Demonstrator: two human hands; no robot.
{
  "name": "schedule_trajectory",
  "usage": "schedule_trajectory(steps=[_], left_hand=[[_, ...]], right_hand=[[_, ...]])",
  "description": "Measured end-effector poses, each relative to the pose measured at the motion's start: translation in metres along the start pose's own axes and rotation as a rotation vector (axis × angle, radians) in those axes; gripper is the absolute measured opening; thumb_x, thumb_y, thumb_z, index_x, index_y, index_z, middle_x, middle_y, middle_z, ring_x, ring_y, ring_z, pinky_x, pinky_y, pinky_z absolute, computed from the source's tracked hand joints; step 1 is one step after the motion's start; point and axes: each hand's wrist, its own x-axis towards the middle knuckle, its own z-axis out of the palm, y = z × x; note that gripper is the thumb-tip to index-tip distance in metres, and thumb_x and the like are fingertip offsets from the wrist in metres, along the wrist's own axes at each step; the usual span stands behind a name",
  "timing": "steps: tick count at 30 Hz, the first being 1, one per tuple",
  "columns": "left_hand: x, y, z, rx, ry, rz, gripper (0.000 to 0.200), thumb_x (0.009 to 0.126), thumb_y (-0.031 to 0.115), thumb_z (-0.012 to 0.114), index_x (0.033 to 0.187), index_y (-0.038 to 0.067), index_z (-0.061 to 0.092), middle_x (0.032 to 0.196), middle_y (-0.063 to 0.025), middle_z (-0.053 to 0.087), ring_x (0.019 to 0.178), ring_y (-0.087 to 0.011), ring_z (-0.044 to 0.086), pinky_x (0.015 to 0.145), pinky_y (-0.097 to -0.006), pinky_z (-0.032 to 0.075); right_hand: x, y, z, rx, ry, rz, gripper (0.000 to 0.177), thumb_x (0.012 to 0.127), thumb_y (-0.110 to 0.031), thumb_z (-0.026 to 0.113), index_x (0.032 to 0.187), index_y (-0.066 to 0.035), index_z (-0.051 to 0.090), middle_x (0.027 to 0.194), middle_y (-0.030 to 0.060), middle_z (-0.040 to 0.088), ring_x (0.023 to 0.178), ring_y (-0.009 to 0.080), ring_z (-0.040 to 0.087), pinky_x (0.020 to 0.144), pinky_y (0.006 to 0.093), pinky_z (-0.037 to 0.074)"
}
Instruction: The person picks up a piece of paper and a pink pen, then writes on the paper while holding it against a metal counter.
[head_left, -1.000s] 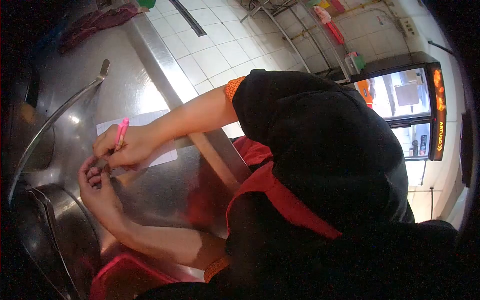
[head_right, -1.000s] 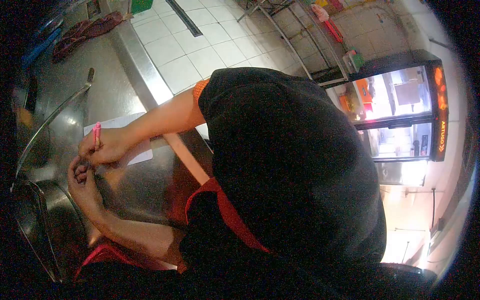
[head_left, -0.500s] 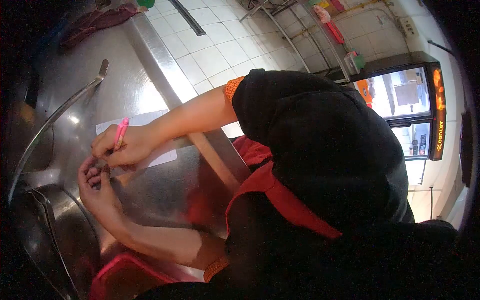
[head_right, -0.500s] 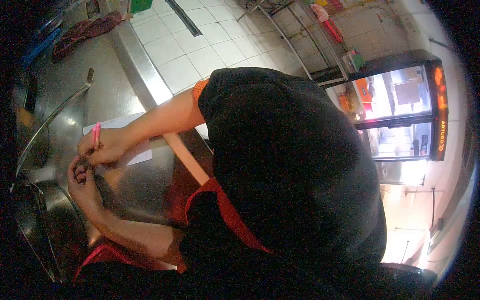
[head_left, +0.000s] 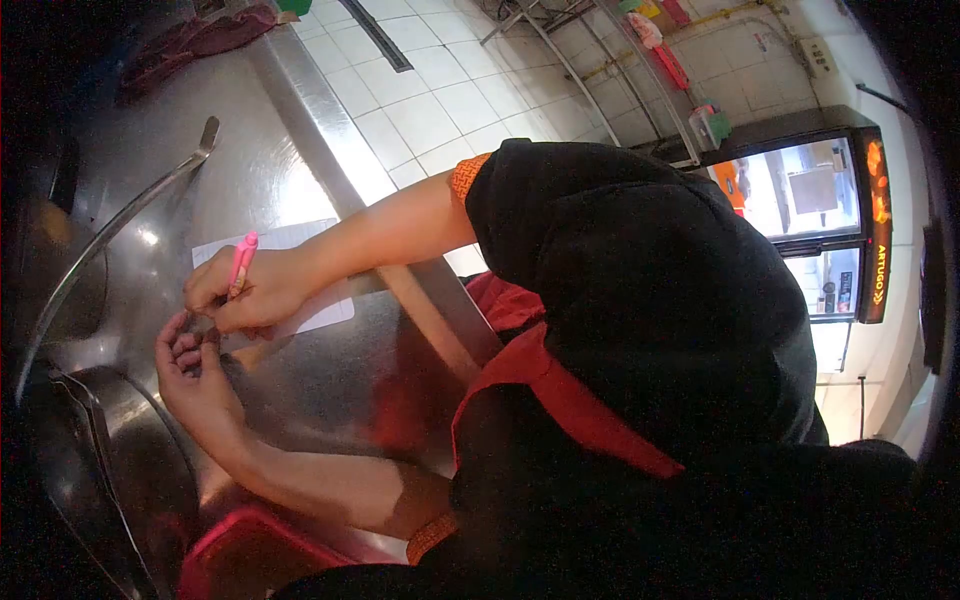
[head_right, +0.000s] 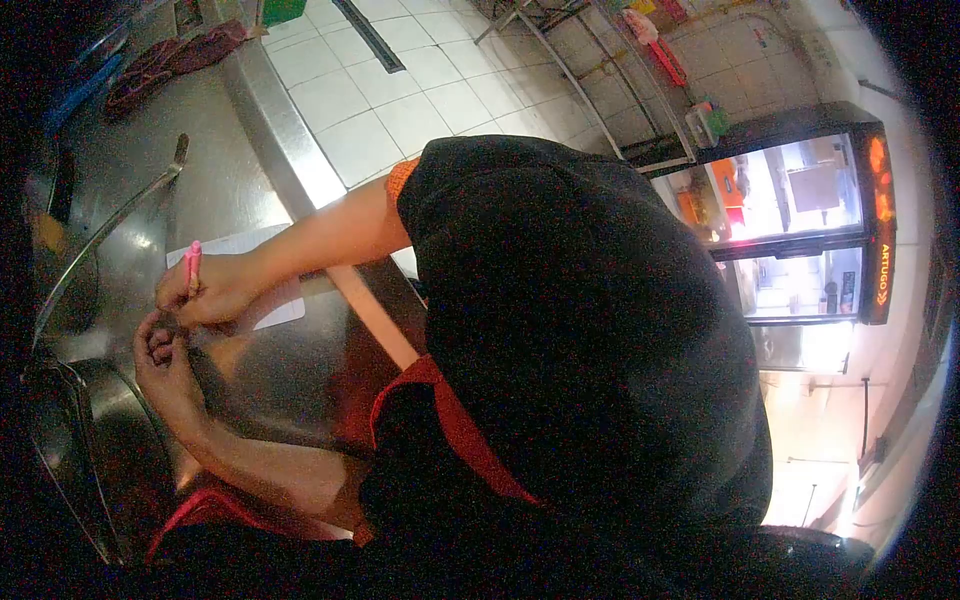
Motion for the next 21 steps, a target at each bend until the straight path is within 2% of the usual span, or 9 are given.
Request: schedule_trajectory(steps=[4,7,10,12,15,21], left_hand=[[0.001,-0.001,0.0,0.042,-0.001,0.013,0.032,0.065,-0.006,0.052,0.095,0.003,0.05,0.073,-0.0002,0.044,0.062,-0.0072,0.038,0.059,-0.0181,0.036],[0.005,-0.01,0.0,0.01,-0.002,0.062,0.035,0.064,-0.006,0.053,0.097,0.006,0.05,0.07,0.0008,0.045,0.058,-0.0069,0.038,0.056,-0.0171,0.036],[0.0,-0.002,0.0,0.026,0.007,0.029,0.036,0.064,-0.007,0.052,0.097,0.006,0.05,0.07,0.0009,0.045,0.057,-0.007,0.038,0.056,-0.0169,0.036],[0.0,0.002,0.0,0.048,-0.018,-0.022,0.035,0.064,-0.008,0.049,0.097,0.003,0.049,0.075,-0.0014,0.043,0.063,-0.0075,0.038,0.06,-0.0178,0.036],[0.003,-0.009,0.0,-0.082,-0.035,-0.005,0.035,0.064,-0.009,0.049,0.097,0.003,0.049,0.074,-0.0014,0.043,0.063,-0.0074,0.038,0.059,-0.0177,0.036],[0.006,-0.006,0.003,-0.058,-0.025,0.0,0.034,0.064,-0.008,0.05,0.096,0.004,0.05,0.074,-0.0015,0.043,0.062,-0.0072,0.038,0.059,-0.0174,0.036]], right_hand=[[0.003,0.009,-0.003,-0.132,-0.033,-0.164,0.014,0.063,-0.004,0.046,0.055,0.002,0.037,0.057,0.0089,0.037,0.053,0.0157,0.041,0.046,0.0283,0.032],[0.003,0.008,-0.003,-0.112,-0.019,-0.166,0.013,0.063,-0.003,0.046,0.055,0.002,0.037,0.057,0.0087,0.037,0.052,0.0148,0.041,0.045,0.0273,0.033],[-0.001,-0.001,0.0,-0.033,-0.022,-0.055,0.013,0.063,-0.001,0.046,0.055,0.002,0.037,0.057,0.0086,0.038,0.053,0.0148,0.041,0.046,0.0272,0.033],[-0.002,0.002,0.001,0.026,0.014,0.081,0.013,0.063,-0.001,0.046,0.054,0.002,0.037,0.057,0.0083,0.037,0.054,0.0158,0.04,0.048,0.0281,0.032],[0.0,0.017,-0.001,-0.018,-0.029,0.071,0.013,0.062,0.0,0.047,0.054,0.002,0.036,0.057,0.0076,0.038,0.054,0.0148,0.041,0.047,0.0274,0.032],[0.002,0.012,-0.006,-0.057,-0.046,-0.014,0.013,0.062,0.0,0.047,0.055,0.002,0.036,0.057,0.0077,0.037,0.054,0.0146,0.041,0.047,0.0274,0.032]])
